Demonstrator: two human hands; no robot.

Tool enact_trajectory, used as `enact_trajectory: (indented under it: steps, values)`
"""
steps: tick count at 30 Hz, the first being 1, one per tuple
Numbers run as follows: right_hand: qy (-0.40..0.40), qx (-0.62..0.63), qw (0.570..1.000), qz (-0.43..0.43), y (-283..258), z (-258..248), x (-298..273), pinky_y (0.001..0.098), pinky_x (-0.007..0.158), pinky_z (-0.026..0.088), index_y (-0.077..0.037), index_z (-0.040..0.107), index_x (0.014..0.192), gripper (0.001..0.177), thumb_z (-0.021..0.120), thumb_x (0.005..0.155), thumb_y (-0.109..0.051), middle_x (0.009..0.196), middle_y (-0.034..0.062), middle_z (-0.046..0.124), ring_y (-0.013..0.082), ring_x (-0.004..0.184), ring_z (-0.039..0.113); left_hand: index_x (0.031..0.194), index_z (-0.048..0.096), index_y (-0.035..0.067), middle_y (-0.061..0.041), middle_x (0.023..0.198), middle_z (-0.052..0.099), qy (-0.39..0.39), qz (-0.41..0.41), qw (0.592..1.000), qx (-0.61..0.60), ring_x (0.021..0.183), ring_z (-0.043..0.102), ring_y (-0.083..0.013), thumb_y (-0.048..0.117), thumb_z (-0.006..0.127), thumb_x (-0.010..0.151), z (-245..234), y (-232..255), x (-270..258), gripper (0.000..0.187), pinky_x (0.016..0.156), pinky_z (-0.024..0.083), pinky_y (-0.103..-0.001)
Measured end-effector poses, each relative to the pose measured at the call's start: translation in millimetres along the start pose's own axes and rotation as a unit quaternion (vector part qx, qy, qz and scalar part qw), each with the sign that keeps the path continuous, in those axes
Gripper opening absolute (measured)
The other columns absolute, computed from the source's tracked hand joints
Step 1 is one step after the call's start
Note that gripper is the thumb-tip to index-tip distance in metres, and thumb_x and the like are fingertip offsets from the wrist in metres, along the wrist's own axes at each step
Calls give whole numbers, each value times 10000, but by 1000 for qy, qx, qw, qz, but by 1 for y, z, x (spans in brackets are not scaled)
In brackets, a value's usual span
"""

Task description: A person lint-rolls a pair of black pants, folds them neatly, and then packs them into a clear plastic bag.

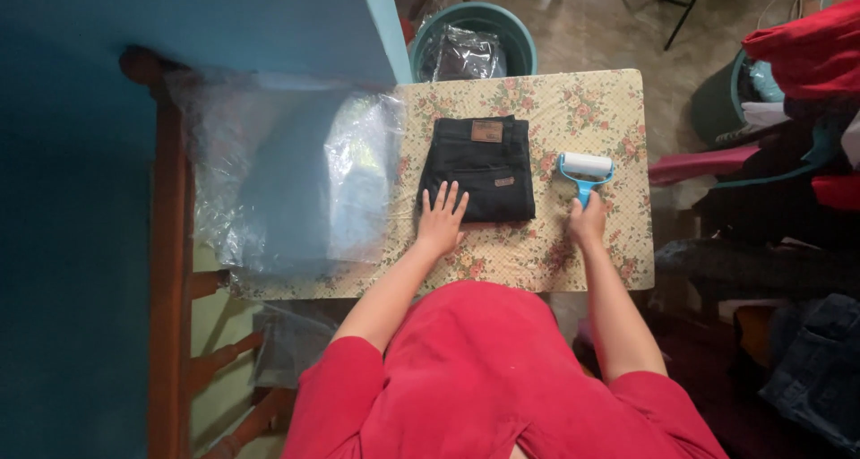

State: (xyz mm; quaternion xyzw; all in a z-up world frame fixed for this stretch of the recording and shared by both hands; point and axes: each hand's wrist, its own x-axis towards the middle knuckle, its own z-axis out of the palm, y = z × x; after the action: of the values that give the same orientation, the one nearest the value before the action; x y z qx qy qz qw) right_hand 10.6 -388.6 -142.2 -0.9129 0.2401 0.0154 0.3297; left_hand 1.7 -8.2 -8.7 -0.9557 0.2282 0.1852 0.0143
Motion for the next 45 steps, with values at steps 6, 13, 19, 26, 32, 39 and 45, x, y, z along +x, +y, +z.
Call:
enact_trajectory:
  steps: [6, 13, 19, 26, 32, 39, 45]
  values:
    - [-148, 67, 983, -87, -142, -30, -121, 609, 832, 518, -130, 563, 1239, 345, 606, 1032, -403, 951, 234, 690, 497, 978, 682, 1464, 475, -76, -324, 1605, 326, 126, 84, 988, -4, 1542, 253, -434, 264, 725, 777, 14, 26, -29, 805, 1221, 198, -645]
    - [-145, -129, 943, -272, -151, 37, -127, 587, 748, 579, -156, 434, 1489, 511, 492, 1065, -434, 1046, 210, 646, 474, 843, 719, 1558, 328, -22, -229, 1589, 387, 1, 58, 998, -23, 1539, 256, -386, 432, 826, 722, 22, 17, -12, 1075, 1257, 132, -665]
    - [-50, -208, 931, -295, -204, 59, -55, 552, 636, 601, -97, 491, 1450, 505, 513, 1058, -414, 924, 156, 621, 443, 722, 733, 1514, 405, -58, -240, 1648, 304, -10, 45, 998, -40, 1560, 231, -374, 220, 570, 951, 4, 23, -15, 649, 1234, 157, -683]
    - [-65, -79, 933, -346, -173, 62, -50, 559, 740, 582, 1, 522, 1380, 512, 666, 991, -300, 926, 235, 651, 493, 861, 714, 1458, 479, -57, -289, 1604, 346, -3, 10, 1000, -5, 1535, 270, -417, 175, 463, 989, -2, 41, -11, 524, 1207, 92, -736]
    - [-80, -147, 926, -338, -122, -3, -142, 575, 631, 581, -61, 454, 1458, 534, 563, 1023, -350, 958, 186, 576, 480, 714, 692, 1456, 510, -13, -348, 1579, 331, -28, 13, 999, 45, 1507, 241, -533, 341, 624, 912, -3, 52, -6, 659, 1200, 101, -745]
    - [-84, -162, 949, -258, -140, 26, -89, 605, 653, 589, -114, 420, 1510, 505, 457, 1073, -366, 1033, 180, 563, 496, 686, 684, 1622, 306, 159, -399, 1524, 344, -50, 39, 998, 22, 1471, 266, -593, 279, 547, 1005, 20, 46, 16, 672, 1156, 114, -802]
    - [8, -154, 934, -322, -179, 67, -17, 580, 593, 583, -54, 521, 1389, 470, 566, 1020, -340, 910, 165, 598, 469, 673, 709, 1620, 331, 231, -356, 1539, 371, -30, 25, 999, 23, 1481, 294, -554, 274, 548, 1010, 13, 43, 14, 648, 1188, 142, -749]
